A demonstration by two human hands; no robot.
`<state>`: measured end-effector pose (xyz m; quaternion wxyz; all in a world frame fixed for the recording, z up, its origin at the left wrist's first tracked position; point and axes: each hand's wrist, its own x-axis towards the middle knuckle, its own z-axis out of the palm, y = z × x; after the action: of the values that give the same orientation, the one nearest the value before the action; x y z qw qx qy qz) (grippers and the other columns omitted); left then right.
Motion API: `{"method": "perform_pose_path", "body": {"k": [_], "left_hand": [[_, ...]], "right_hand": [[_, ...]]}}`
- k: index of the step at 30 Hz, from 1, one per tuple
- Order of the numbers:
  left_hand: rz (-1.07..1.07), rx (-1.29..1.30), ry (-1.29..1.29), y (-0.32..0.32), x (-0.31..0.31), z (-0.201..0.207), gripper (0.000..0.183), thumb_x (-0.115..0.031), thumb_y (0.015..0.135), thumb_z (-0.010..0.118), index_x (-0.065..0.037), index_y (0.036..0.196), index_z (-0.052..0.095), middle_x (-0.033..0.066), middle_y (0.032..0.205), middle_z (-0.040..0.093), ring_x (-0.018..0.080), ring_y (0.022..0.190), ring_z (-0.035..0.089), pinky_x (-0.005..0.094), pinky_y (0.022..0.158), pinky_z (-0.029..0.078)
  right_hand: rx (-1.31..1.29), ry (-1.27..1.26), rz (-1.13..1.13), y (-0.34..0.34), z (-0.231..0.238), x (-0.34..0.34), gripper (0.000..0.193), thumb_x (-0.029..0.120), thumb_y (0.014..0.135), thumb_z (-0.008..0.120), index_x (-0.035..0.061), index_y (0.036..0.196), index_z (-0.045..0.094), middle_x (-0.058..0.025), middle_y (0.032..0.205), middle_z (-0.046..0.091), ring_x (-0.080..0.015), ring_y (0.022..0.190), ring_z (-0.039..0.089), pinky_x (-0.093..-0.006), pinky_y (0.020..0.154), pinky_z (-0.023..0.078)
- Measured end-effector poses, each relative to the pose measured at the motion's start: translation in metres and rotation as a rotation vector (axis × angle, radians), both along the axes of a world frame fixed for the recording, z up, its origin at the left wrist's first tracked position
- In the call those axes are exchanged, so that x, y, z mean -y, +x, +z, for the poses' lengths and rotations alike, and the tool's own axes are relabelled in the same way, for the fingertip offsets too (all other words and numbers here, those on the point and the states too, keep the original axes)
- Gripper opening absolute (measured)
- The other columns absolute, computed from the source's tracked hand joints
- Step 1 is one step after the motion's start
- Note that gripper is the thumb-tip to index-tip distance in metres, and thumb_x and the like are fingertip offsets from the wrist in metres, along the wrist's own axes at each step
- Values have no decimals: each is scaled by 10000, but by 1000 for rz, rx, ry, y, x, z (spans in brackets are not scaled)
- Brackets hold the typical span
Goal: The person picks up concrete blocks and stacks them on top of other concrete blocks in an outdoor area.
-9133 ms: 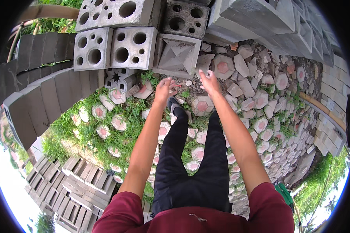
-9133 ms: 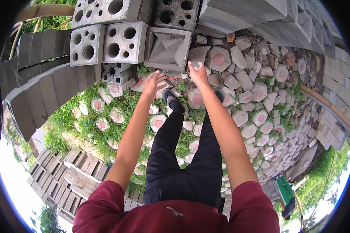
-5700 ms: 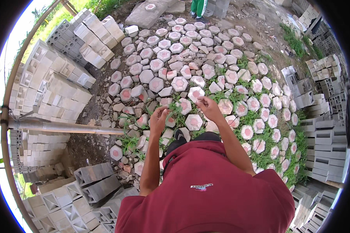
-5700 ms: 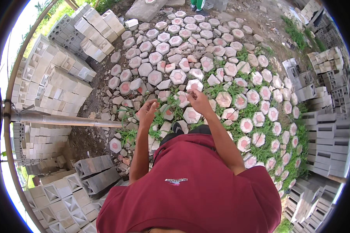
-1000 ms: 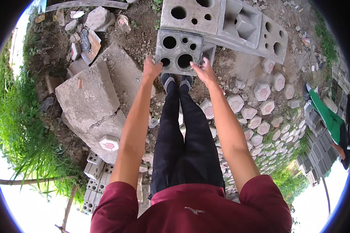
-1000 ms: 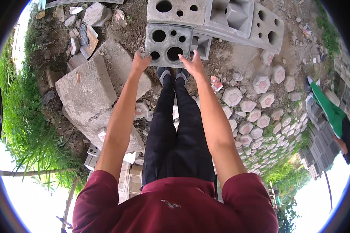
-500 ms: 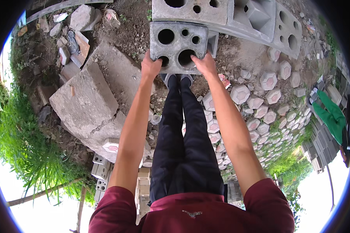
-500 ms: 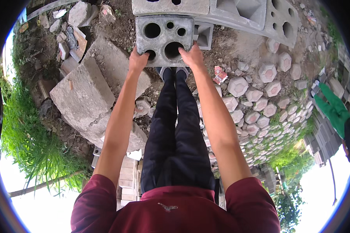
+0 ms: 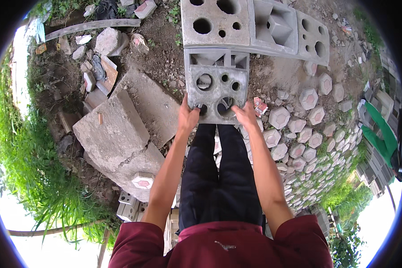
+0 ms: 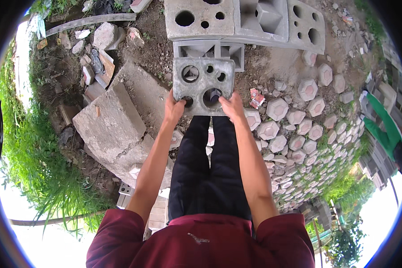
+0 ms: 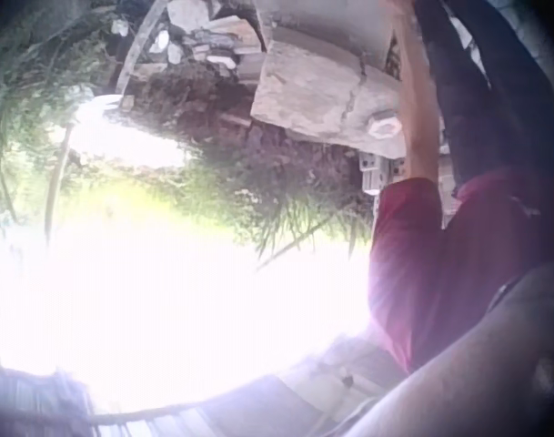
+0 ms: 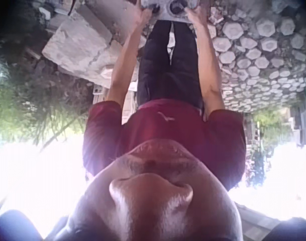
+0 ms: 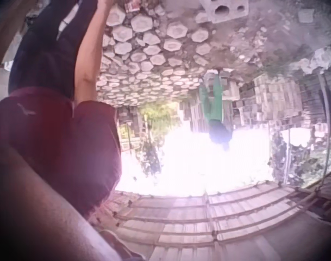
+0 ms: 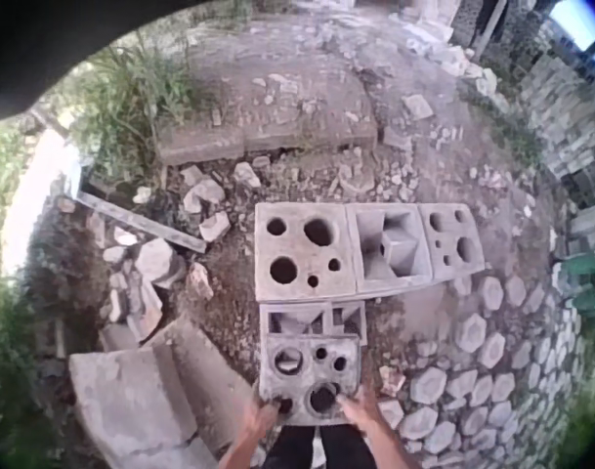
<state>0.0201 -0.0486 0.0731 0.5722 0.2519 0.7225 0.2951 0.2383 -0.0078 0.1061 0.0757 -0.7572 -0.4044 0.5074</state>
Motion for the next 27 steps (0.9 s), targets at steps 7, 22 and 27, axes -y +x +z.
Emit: {"method": "perform_pose_path", "body": {"k": [7, 22, 27], "left_hand": [[-131, 11, 96, 29, 39, 112, 684, 26, 713, 544, 9, 1387, 422, 173, 1186, 631, 234, 1164, 571, 336, 1008, 407], [-387, 574, -90, 147, 31, 323, 678, -440, 923, 575, 29, 1385, 418, 133, 1341, 504, 226, 1212, 482, 350, 1048, 356], [-585, 473, 64, 222, 65, 368, 611, -429, 912, 582, 47, 1288, 513, 120, 1255, 557, 207, 1123, 531, 339, 998, 395]], "right_hand": [[-223, 162, -279, 37, 75, 91, 451, 59, 738, 604, -31, 1178, 556, -130, 939, 674, -190, 839, 627, -333, 763, 492], [-22, 497, -599, 130, 340, 188, 651, 48, 722, 601, -46, 1346, 446, -241, 973, 677, -334, 865, 680, -374, 799, 504], [123, 571, -802, 165, 351, 270, 569, 33, 742, 601, -55, 1290, 479, -214, 1012, 660, -271, 910, 648, -347, 804, 493]]}}
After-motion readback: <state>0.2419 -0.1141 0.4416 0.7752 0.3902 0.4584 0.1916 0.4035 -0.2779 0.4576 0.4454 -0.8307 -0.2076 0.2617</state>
